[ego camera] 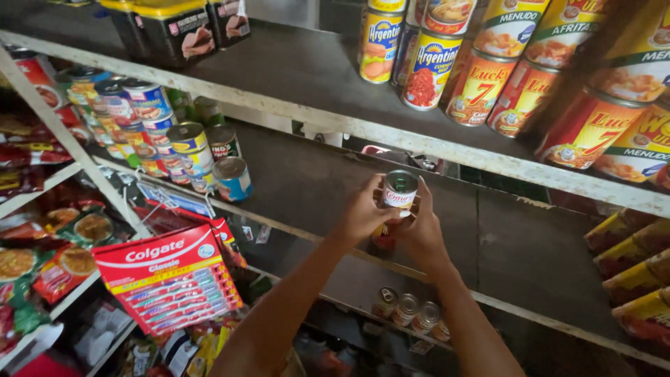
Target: Organizing and arranging various canned food products on grocery store shelves.
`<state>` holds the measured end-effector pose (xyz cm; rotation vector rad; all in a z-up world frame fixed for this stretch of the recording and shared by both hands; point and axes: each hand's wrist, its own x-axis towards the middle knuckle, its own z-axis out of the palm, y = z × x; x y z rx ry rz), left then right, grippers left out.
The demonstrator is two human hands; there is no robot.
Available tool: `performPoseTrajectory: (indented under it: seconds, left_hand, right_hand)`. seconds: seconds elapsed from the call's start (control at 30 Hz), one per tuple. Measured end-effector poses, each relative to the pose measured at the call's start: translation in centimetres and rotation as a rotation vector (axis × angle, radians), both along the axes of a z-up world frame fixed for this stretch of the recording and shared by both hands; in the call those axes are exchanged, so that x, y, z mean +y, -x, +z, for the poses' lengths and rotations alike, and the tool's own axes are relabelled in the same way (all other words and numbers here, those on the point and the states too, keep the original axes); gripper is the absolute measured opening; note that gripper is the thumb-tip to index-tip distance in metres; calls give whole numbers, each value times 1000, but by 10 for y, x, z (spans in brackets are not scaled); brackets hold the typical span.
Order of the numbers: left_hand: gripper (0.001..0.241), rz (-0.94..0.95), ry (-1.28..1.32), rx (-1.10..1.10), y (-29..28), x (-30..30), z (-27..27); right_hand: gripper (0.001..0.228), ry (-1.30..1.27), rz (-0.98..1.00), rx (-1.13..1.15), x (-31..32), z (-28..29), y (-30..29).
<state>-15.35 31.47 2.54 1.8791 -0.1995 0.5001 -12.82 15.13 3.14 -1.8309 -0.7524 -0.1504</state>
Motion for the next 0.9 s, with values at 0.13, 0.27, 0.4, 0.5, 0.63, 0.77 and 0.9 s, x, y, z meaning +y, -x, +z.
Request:
performPoseTrajectory:
  seconds: [0.13, 0.27, 0.4, 0.5, 0.63, 0.77, 0.9]
  left_hand:
    - [67, -156, 95, -200, -14, 8, -6]
    - [81, -136, 55, -136, -3, 9, 5]
    - [86, -184, -57, -48, -22, 27, -39]
    - [80, -371, 20, 26, -36, 47, -56]
    - [66, -354, 168, 47, -26, 55, -72]
    - [54, -191, 172, 19, -13, 43, -70]
    - [53, -152, 161, -21, -8, 36, -61]
  right_hand:
    - [109, 41, -81, -1, 3, 1, -3]
    - [106, 77, -72, -62, 0, -7, -6]
    - [98, 1, 9, 59, -15, -34, -3]
    - [78, -188, 105, 138, -21, -39, -13]
    - [52, -189, -13, 230, -20, -49, -1]
    - [44, -118, -214, 124, -10, -72, -4]
    - [48, -147, -212, 92, 0, -72, 9]
